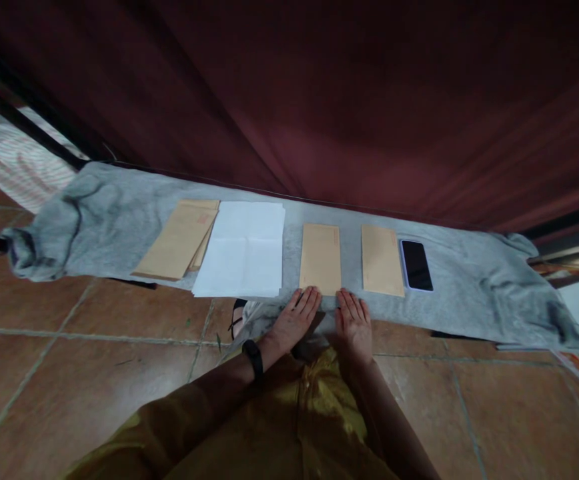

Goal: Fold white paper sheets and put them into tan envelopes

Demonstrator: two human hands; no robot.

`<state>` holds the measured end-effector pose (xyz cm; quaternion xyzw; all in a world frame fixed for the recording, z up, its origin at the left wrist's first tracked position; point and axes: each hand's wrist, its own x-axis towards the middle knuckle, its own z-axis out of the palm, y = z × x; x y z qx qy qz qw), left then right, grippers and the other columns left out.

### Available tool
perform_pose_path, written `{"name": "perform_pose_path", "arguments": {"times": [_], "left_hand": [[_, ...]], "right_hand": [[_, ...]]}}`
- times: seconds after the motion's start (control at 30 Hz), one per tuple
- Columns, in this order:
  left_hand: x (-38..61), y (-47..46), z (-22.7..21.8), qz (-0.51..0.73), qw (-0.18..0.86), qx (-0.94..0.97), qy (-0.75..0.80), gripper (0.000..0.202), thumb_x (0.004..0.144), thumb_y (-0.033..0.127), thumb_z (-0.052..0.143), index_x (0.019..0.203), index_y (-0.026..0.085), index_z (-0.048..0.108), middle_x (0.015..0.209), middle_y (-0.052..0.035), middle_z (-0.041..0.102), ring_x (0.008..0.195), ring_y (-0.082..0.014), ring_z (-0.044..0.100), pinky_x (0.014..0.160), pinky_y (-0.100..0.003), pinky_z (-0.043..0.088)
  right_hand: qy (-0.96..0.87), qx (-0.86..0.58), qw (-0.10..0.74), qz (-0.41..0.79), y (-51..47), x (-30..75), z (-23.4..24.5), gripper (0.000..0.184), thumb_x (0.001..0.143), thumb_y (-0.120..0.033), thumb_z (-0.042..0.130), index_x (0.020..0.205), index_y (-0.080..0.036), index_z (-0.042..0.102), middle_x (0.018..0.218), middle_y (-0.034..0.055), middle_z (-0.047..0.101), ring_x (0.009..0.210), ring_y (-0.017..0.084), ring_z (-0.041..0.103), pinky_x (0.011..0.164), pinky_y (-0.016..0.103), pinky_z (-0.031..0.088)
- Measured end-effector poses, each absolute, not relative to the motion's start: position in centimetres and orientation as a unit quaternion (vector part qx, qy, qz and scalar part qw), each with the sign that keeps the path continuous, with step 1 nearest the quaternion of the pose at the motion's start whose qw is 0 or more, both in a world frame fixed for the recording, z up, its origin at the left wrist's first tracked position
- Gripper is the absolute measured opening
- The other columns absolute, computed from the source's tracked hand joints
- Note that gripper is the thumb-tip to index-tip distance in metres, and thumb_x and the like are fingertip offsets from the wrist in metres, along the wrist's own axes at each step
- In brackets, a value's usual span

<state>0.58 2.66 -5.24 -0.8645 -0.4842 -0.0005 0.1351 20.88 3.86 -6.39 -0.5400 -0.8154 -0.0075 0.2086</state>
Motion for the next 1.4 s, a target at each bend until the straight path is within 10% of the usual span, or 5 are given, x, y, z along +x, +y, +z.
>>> {"name": "perform_pose_path", "arguments": {"times": [1.07, 1.4], "left_hand": [[-0.1, 1.2, -6.1, -0.076, 0.062, -0.815, -0.572, 0.081, 0.091, 0.0, 0.032, 0.161, 0.009, -0.008, 0.165, -0.0223, 0.023, 0.152, -0.0266, 0.03, 0.125, -0.048, 0.033], [-0.5, 1.3, -5.9, -0.081, 0.058, -0.816, -0.569, 0.079, 0.092, 0.003, 0.037, 0.162, 0.008, 0.001, 0.165, -0.0234, 0.024, 0.153, -0.0279, 0.029, 0.124, -0.049, 0.033]], "right_hand": [[-0.811, -0.55, 0.197, 0.011, 4.0, 20.2, -6.3, 0.049, 0.105, -0.023, 0.037, 0.154, -0.017, 0.044, 0.151, 0.0099, 0.055, 0.141, 0.024, 0.05, 0.122, 0.047, 0.028], [-0.746, -0.616, 0.247, 0.05, 4.9, 19.4, -5.2, 0.044, 0.103, -0.027, 0.038, 0.144, -0.018, 0.054, 0.143, 0.014, 0.059, 0.127, 0.029, 0.053, 0.108, 0.047, 0.04]]}}
